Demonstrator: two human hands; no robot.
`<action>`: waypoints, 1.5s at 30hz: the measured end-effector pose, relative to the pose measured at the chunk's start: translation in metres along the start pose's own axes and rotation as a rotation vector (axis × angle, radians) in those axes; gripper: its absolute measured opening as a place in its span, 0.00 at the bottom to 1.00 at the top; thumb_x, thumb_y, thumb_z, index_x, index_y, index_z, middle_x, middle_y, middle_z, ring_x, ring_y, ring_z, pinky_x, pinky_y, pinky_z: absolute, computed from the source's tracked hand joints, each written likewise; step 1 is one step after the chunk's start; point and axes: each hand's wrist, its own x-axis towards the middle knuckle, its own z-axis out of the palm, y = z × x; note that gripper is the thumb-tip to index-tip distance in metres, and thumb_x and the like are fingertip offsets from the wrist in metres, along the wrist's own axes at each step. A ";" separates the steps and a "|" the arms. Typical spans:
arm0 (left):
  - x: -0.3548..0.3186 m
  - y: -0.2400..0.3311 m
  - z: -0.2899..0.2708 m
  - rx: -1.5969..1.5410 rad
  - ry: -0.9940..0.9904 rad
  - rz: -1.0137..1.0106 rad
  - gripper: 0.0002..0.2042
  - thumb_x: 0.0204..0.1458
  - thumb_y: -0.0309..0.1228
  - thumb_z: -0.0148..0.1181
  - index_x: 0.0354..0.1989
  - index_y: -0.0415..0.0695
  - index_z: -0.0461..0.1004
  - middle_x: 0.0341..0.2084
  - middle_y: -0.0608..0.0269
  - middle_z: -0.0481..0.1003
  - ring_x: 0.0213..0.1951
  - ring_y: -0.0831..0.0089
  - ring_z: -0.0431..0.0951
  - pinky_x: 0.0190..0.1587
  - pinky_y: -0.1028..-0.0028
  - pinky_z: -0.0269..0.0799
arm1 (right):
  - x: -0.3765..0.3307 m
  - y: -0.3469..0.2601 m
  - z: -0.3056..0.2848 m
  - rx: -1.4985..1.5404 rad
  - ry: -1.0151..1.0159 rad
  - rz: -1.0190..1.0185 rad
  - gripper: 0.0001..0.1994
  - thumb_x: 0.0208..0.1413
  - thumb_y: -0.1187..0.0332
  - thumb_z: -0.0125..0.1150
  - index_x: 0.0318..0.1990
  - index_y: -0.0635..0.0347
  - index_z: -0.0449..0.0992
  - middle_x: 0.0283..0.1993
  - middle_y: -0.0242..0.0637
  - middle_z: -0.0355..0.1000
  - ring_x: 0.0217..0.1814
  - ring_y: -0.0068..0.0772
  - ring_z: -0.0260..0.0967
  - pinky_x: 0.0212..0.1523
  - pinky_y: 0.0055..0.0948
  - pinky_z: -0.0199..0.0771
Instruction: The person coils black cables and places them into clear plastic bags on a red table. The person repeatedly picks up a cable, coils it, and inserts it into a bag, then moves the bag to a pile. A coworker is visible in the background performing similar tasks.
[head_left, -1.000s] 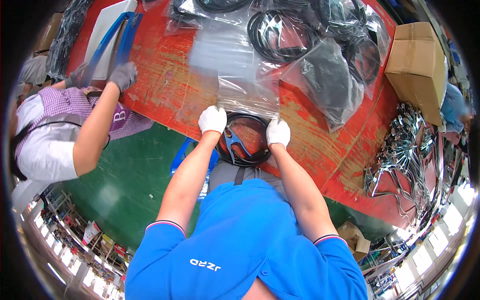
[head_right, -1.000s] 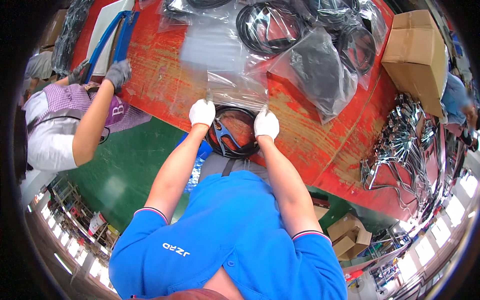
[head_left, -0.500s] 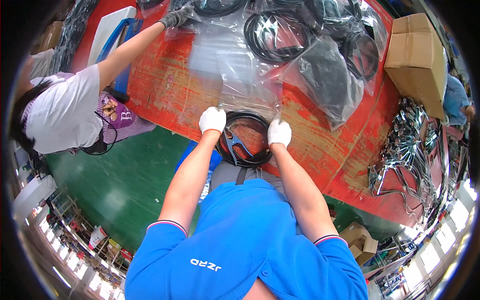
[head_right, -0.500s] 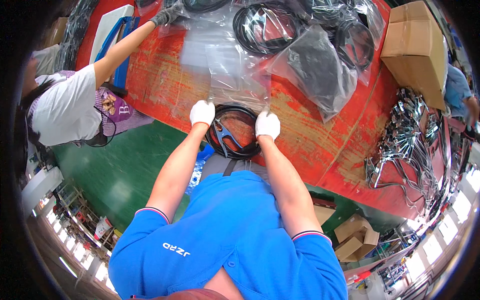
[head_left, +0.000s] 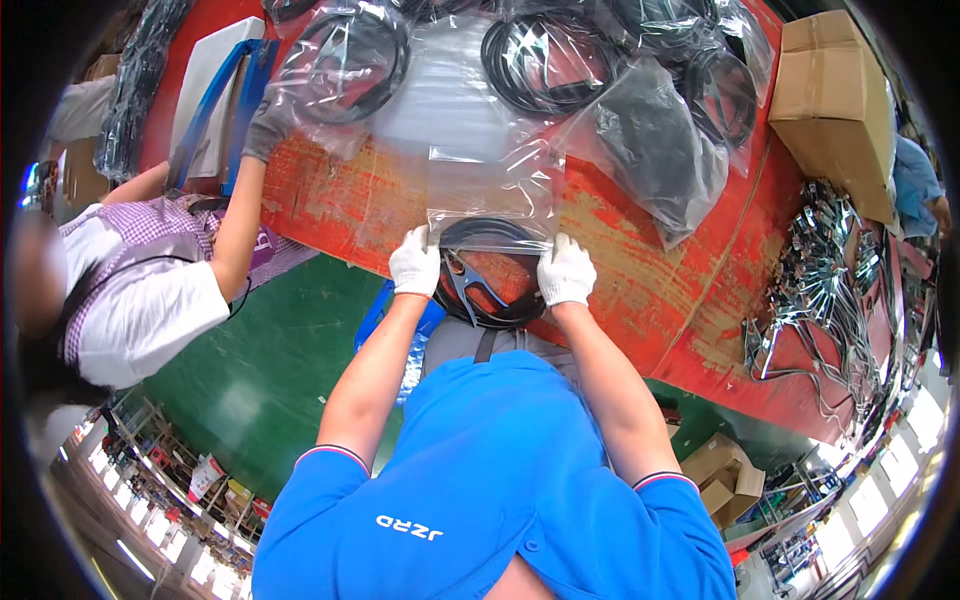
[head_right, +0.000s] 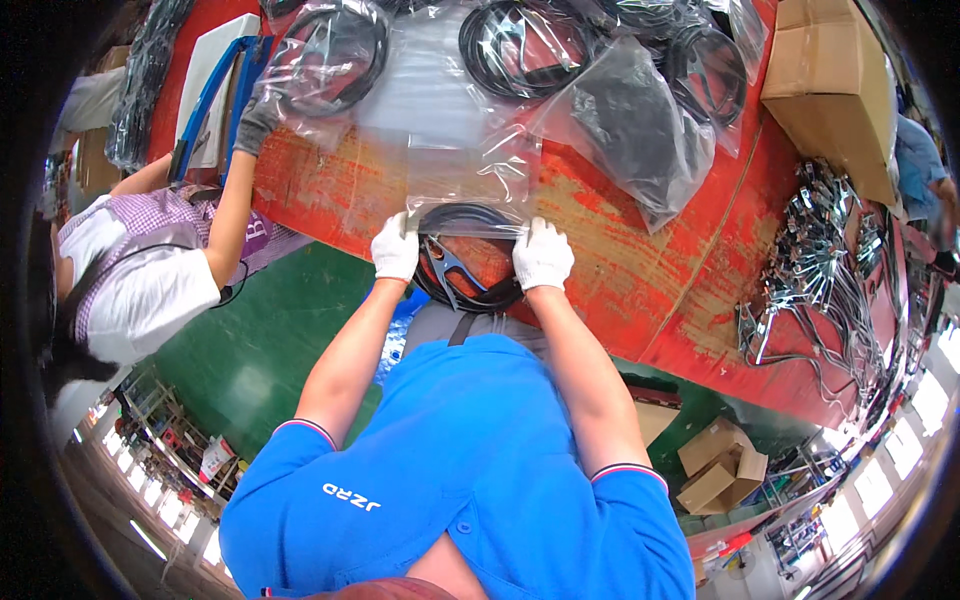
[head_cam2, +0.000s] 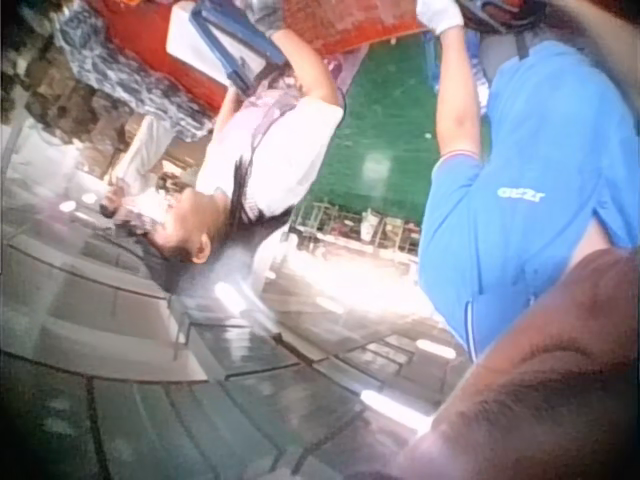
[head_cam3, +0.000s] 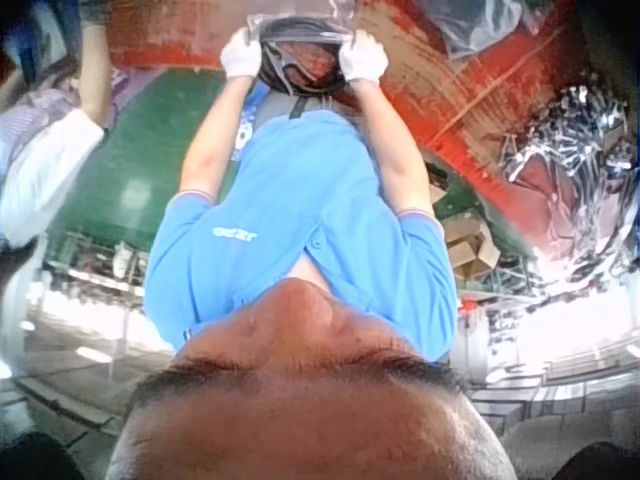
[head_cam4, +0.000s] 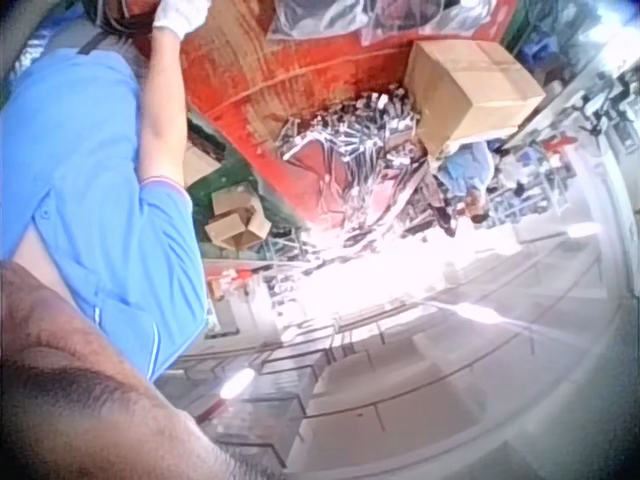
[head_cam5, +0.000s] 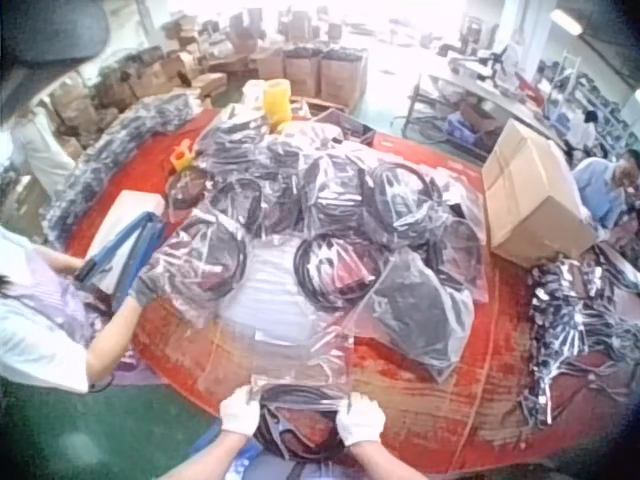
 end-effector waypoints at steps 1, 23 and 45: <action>0.003 0.009 -0.008 0.094 -0.051 -0.020 0.14 0.63 0.42 0.55 0.45 0.44 0.78 0.38 0.43 0.80 0.42 0.41 0.81 0.45 0.50 0.77 | 0.000 0.001 0.000 0.028 -0.047 0.031 0.14 0.68 0.57 0.49 0.46 0.56 0.75 0.42 0.52 0.80 0.43 0.59 0.80 0.42 0.54 0.81; -0.010 -0.021 -0.008 0.292 -0.235 0.113 0.08 0.58 0.30 0.52 0.42 0.42 0.73 0.33 0.41 0.80 0.35 0.40 0.82 0.40 0.48 0.77 | -0.005 0.010 0.014 0.054 -0.187 0.010 0.16 0.67 0.58 0.49 0.45 0.59 0.77 0.45 0.60 0.78 0.43 0.64 0.80 0.45 0.55 0.82; -0.038 -0.031 -0.012 0.288 -0.239 0.068 0.08 0.56 0.31 0.54 0.38 0.40 0.75 0.31 0.40 0.80 0.37 0.41 0.82 0.42 0.49 0.76 | -0.022 0.020 0.021 0.087 -0.178 -0.052 0.16 0.69 0.58 0.47 0.44 0.61 0.76 0.47 0.61 0.76 0.43 0.64 0.79 0.44 0.54 0.82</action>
